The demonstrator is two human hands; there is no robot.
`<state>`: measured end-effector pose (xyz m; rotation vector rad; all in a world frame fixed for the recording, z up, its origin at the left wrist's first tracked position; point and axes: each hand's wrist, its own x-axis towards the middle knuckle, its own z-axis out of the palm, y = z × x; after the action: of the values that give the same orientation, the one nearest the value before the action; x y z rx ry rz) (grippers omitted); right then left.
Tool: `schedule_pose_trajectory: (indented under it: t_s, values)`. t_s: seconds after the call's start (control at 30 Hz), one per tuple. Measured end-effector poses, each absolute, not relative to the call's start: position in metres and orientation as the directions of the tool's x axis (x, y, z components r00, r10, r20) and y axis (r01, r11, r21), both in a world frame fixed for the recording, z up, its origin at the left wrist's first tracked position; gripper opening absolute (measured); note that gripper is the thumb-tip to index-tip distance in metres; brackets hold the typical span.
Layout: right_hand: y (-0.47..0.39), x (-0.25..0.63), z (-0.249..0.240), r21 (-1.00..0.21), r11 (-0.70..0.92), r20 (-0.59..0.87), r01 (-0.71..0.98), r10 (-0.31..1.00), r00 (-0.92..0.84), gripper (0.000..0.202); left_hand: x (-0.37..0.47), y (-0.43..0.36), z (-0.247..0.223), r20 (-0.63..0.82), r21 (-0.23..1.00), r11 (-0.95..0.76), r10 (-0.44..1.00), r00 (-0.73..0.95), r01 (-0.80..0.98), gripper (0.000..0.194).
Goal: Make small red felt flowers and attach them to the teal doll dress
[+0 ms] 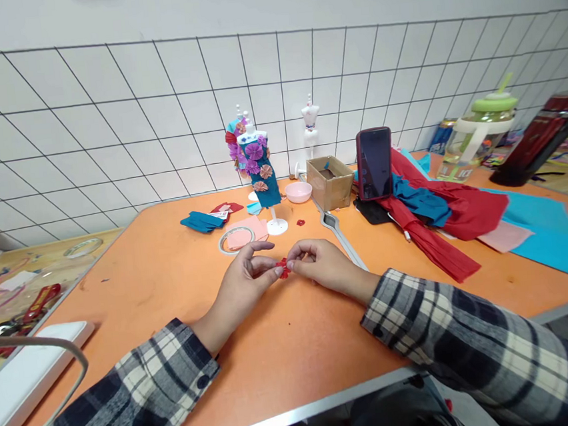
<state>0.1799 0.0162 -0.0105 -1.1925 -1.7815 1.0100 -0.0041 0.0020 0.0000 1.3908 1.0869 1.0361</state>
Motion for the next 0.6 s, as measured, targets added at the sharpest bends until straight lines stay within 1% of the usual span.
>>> schedule_pose_trajectory:
  t_s: [0.1, 0.17, 0.23, 0.3, 0.4, 0.5, 0.6]
  values:
    - [0.011, 0.181, -0.005, -0.835, 0.376, 0.318, 0.402, 0.925, -0.207, 0.022, -0.005, 0.003, -0.002, 0.036, 0.998, -0.045, 0.983, 0.182, 0.044, 0.052]
    - [0.008, 0.181, -0.002, -0.754, 0.477, 0.421, 0.452, 0.879, -0.225, 0.02, -0.006, 0.003, -0.003, 0.043, 0.998, -0.05, 0.986, 0.163, 0.043, 0.052]
    - [0.005, 0.18, -0.001, -0.675, 0.551, 0.482, 0.491, 0.833, -0.273, 0.015, -0.006, 0.003, -0.003, 0.046, 0.998, -0.054, 0.986, 0.16, 0.045, 0.052]
    - [0.004, 0.18, -0.002, -0.623, 0.584, 0.499, 0.52, 0.809, -0.311, 0.011, -0.007, 0.004, -0.004, 0.05, 0.997, -0.058, 0.985, 0.164, 0.044, 0.052]
    - [0.004, 0.178, -0.004, -0.595, 0.589, 0.488, 0.548, 0.806, -0.335, 0.009, -0.007, 0.004, -0.005, 0.054, 0.997, -0.062, 0.985, 0.166, 0.043, 0.051]
    - [0.004, 0.178, -0.005, -0.593, 0.585, 0.471, 0.554, 0.81, -0.351, 0.009, -0.008, 0.005, -0.006, 0.057, 0.997, -0.065, 0.982, 0.179, 0.037, 0.05]
    - [0.004, 0.177, -0.004, -0.609, 0.568, 0.467, 0.553, 0.821, -0.329, 0.011, -0.008, 0.005, -0.007, 0.057, 0.997, -0.066, 0.983, 0.172, 0.046, 0.051]
